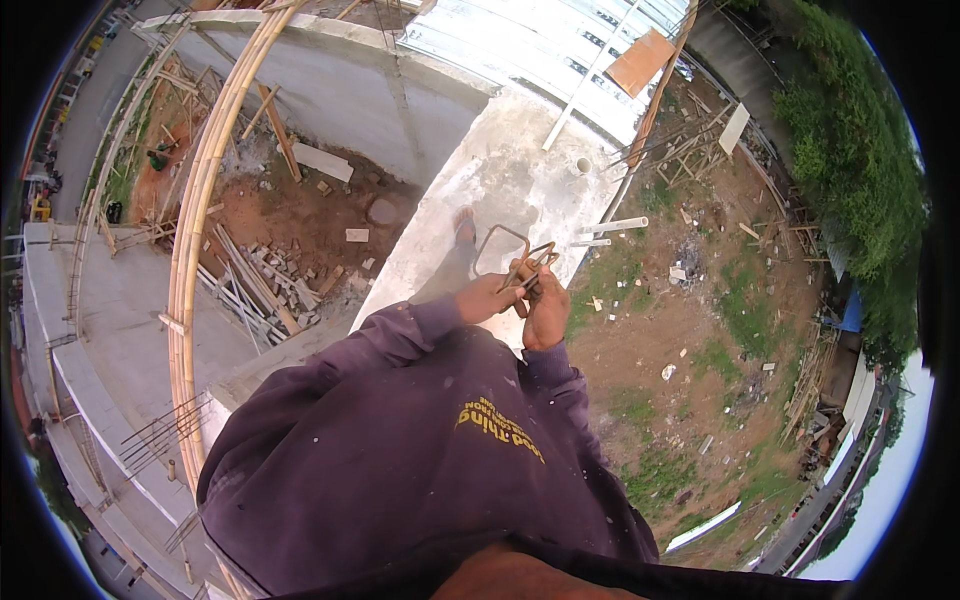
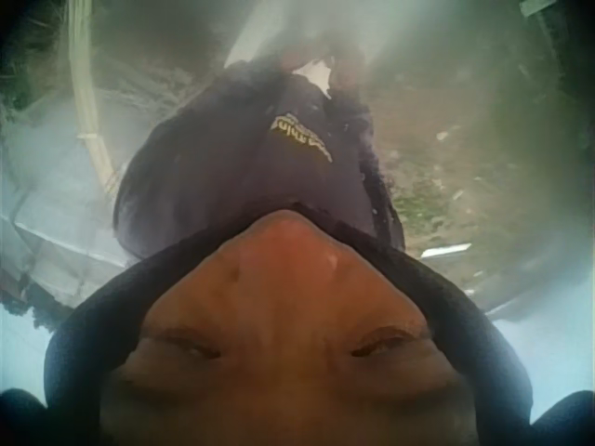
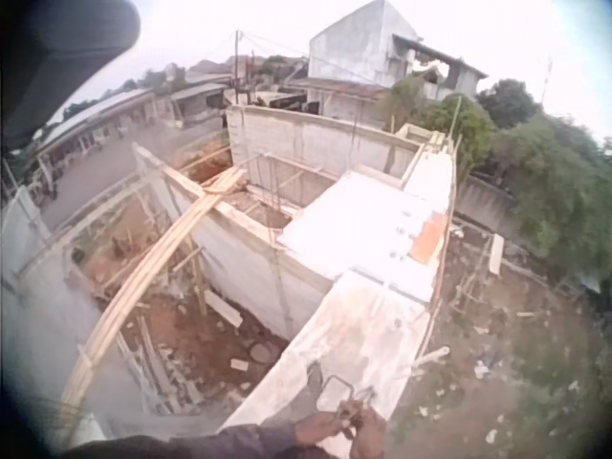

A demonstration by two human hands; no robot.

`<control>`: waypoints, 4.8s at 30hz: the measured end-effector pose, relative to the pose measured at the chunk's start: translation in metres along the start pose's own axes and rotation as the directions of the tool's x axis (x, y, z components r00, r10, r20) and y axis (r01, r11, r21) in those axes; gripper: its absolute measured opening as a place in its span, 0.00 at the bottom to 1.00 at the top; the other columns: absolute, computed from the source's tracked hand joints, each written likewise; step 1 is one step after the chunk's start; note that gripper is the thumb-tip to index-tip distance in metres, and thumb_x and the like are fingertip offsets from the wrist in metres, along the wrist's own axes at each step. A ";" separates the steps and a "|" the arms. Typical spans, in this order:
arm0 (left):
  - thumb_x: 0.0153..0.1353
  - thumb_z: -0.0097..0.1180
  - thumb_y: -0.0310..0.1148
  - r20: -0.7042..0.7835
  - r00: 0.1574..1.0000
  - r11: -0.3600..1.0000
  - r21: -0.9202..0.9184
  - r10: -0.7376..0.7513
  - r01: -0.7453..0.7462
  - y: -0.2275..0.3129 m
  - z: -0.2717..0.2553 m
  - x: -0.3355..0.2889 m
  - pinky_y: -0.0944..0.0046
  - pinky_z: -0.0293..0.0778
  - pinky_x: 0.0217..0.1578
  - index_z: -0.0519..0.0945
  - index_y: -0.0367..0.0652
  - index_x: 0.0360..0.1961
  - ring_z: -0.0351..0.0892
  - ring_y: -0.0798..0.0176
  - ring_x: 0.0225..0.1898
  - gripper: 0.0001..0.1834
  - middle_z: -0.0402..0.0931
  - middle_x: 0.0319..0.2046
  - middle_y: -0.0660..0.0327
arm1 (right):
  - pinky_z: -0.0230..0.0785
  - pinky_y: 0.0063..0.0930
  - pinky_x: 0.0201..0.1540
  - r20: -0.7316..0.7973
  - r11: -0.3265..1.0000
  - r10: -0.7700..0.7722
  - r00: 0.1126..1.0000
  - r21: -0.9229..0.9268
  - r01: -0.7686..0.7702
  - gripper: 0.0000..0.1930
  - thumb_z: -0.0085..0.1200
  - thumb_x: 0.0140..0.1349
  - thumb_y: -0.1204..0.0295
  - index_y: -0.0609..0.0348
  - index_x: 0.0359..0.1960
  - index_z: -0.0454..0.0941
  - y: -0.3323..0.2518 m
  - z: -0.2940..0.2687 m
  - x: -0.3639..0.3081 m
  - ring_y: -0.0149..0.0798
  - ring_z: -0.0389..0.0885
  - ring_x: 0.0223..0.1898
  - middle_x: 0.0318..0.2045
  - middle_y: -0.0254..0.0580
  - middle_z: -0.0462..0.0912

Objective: The person lifts and positions a rectangular metal rebar cage onto a vertical rebar column at a construction site. They then use a wire-tying tool to secure the cage to the column by twisting binding wires around the intersections.

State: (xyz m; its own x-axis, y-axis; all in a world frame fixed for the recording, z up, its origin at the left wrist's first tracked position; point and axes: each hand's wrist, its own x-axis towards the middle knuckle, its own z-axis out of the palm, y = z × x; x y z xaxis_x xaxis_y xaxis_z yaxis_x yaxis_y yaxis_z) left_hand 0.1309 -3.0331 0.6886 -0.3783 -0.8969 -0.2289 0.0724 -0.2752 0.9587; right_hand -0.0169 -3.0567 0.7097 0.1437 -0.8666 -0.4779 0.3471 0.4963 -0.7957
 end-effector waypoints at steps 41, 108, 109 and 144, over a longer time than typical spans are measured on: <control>0.59 0.63 0.46 -0.582 -0.081 0.581 -0.813 -0.809 0.029 -0.086 -0.482 0.464 0.59 0.74 0.18 0.79 0.33 0.26 0.79 0.58 0.16 0.22 0.77 0.16 0.53 | 0.76 0.34 0.28 -0.355 0.480 0.290 0.889 -0.749 -0.456 0.16 0.52 0.69 0.61 0.56 0.52 0.77 -0.359 -0.140 0.992 0.37 0.84 0.33 0.39 0.44 0.86; 0.70 0.45 0.55 -0.833 -0.533 0.963 0.003 -0.146 -0.269 0.143 -1.317 0.694 0.60 0.59 0.24 0.72 0.41 0.13 0.64 0.68 0.19 0.34 0.67 0.14 0.65 | 0.64 0.28 0.18 -0.104 0.058 0.648 0.755 -0.981 -0.184 0.25 0.59 0.60 0.42 0.51 0.22 0.73 -0.255 0.594 1.539 0.32 0.68 0.14 0.15 0.31 0.70; 0.69 0.46 0.55 -0.807 -0.574 0.959 0.032 -0.142 -0.282 0.144 -1.316 0.697 0.60 0.58 0.23 0.72 0.41 0.13 0.64 0.68 0.19 0.33 0.67 0.14 0.65 | 0.64 0.28 0.18 -0.103 0.058 0.658 0.746 -0.981 -0.186 0.25 0.59 0.60 0.42 0.51 0.22 0.73 -0.256 0.623 1.567 0.32 0.68 0.14 0.15 0.31 0.70; 0.69 0.38 0.63 -0.209 -0.631 0.629 -0.530 -0.747 -0.569 0.160 -1.329 0.685 0.57 0.77 0.36 0.75 0.48 0.59 0.80 0.62 0.36 0.34 0.81 0.42 0.54 | 0.73 0.31 0.18 0.196 0.134 0.824 0.532 -0.979 0.154 0.16 0.56 0.64 0.60 0.64 0.33 0.78 -0.181 1.224 1.783 0.38 0.80 0.18 0.18 0.39 0.79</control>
State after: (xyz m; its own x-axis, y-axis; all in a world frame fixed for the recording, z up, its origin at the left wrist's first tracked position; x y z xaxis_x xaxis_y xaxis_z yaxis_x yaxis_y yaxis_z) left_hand 1.1102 -4.1515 0.4601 0.3780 0.6992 -0.6069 0.7497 0.1535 0.6438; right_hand 1.3110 -4.7544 0.4570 0.5441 -0.0620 -0.8367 -0.8388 -0.0165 -0.5442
